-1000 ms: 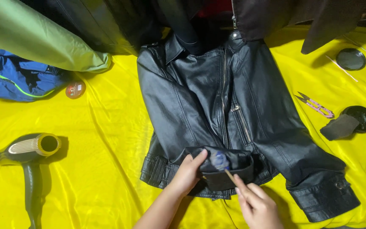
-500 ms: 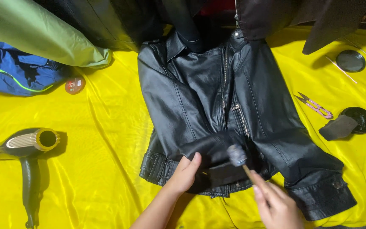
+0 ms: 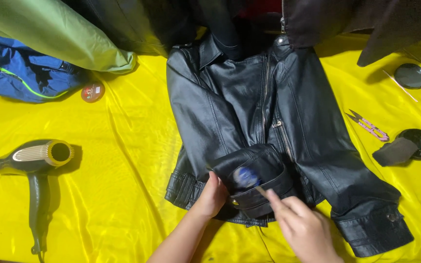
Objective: Cleaning and conditioning a leather jacket using a hairdryer and a small applicator tool.
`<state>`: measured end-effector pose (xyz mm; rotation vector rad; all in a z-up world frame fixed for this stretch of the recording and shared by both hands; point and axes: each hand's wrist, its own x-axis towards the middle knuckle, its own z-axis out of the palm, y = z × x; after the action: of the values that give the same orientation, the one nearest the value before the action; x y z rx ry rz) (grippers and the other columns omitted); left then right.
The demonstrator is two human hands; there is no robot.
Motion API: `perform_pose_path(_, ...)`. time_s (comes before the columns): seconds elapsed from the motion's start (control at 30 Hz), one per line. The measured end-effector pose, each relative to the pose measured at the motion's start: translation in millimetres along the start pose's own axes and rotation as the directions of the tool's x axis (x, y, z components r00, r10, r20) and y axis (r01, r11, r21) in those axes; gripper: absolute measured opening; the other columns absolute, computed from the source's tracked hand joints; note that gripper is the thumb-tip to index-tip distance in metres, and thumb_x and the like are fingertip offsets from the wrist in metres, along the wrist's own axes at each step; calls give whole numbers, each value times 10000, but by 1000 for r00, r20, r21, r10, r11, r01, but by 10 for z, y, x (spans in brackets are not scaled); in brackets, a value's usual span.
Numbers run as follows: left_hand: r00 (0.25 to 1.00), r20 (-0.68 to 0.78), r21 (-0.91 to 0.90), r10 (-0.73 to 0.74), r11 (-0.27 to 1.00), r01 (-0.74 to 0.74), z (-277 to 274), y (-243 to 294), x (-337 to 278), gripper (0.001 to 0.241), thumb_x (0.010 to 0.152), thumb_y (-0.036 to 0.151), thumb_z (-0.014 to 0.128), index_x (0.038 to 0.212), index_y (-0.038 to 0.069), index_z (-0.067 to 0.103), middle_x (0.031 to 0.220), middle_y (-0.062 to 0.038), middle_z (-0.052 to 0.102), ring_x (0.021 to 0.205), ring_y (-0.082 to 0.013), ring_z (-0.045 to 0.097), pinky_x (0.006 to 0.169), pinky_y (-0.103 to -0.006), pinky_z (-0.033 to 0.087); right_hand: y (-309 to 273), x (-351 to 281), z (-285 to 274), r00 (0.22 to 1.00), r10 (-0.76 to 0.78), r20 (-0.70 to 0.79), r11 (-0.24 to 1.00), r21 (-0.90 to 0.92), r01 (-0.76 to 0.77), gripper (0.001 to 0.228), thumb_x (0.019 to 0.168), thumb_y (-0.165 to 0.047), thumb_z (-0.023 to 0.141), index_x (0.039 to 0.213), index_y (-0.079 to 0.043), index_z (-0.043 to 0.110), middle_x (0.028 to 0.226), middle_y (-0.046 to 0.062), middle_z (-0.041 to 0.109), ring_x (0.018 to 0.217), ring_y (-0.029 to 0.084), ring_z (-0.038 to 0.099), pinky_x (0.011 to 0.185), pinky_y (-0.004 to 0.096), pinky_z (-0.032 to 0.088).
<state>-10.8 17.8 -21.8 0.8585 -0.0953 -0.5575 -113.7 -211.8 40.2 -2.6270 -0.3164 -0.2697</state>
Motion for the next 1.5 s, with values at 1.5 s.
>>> perform_pose_path(1.5, 878, -346, -470, -331, 871, 144, 233, 309, 46, 876, 736, 636, 641, 1418, 97, 538, 1363, -140, 624, 1024, -266, 599, 832, -348, 446, 323, -148, -101, 924, 324, -204, 936, -70, -344, 383, 932, -252, 710, 1310, -303, 743, 988, -72, 695, 710, 188, 648, 606, 381, 474)
